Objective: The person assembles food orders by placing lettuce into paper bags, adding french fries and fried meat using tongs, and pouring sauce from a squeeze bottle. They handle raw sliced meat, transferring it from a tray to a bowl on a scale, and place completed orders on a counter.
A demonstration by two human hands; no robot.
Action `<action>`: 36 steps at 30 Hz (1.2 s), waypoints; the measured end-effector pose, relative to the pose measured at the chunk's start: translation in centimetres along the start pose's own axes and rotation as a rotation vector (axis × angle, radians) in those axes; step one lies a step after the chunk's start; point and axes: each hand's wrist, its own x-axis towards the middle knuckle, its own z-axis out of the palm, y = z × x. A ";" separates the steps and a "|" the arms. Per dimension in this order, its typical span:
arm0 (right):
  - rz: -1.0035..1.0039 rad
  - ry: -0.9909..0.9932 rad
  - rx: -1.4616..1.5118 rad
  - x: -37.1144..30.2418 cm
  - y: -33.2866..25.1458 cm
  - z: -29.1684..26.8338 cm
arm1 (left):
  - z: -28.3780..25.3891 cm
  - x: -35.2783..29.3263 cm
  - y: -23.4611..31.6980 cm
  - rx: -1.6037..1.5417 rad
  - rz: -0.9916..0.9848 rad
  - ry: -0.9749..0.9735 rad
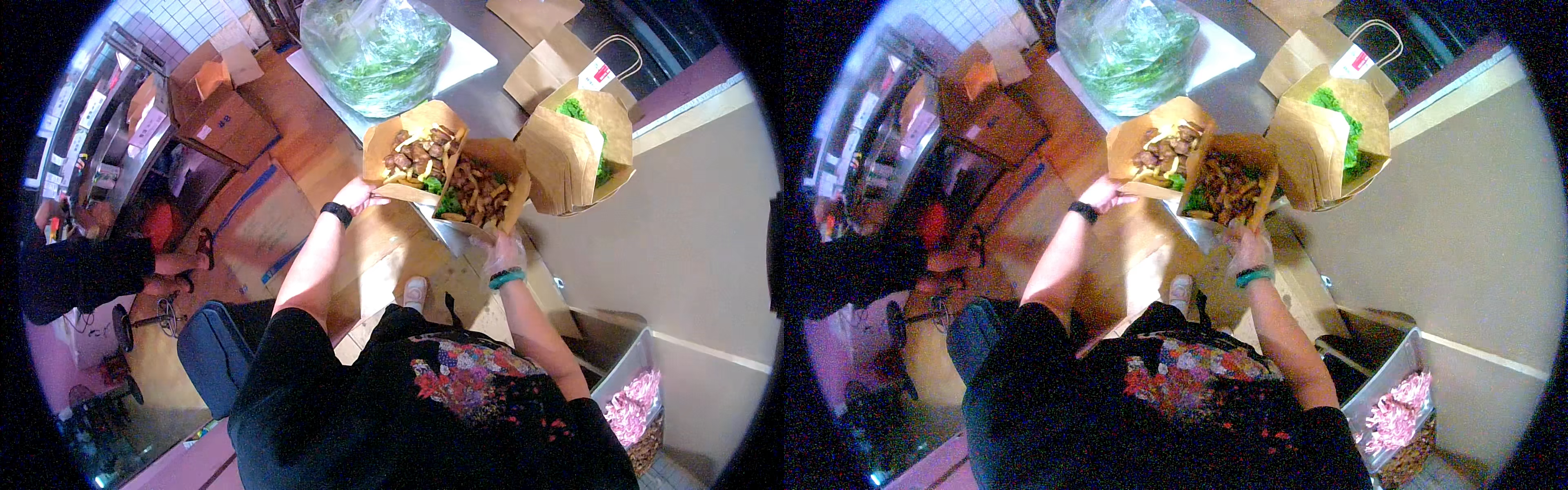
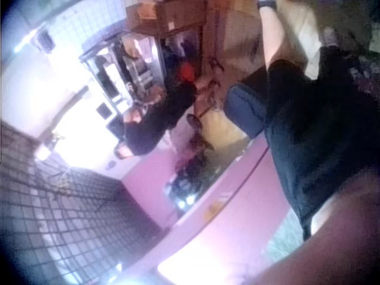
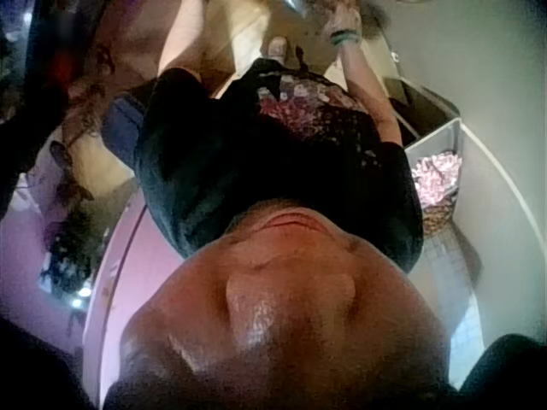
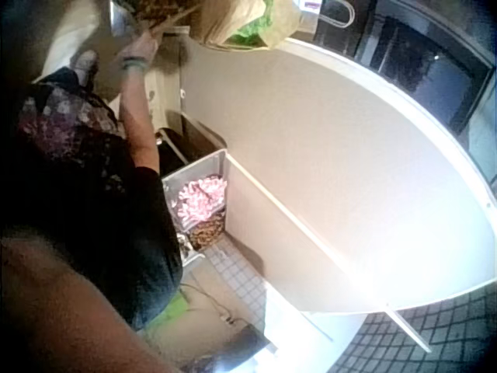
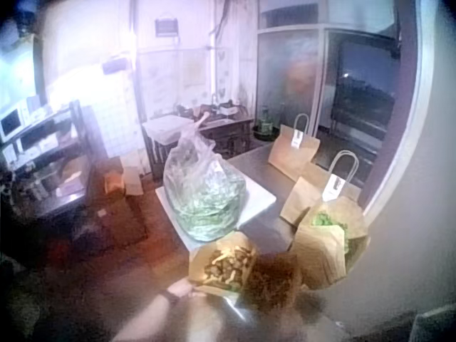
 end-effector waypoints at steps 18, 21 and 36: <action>-0.071 -0.133 0.127 4.1 2.4 -1.5 | 2.0 -0.2 -1.3 -0.175 0.122 -0.116; -0.328 0.006 -0.461 3.5 1.6 -1.5 | 1.9 -1.8 -1.4 -0.262 0.161 -0.058; 0.196 -0.011 0.637 4.0 0.7 -1.2 | 0.6 -2.6 -2.2 -0.261 0.114 -0.012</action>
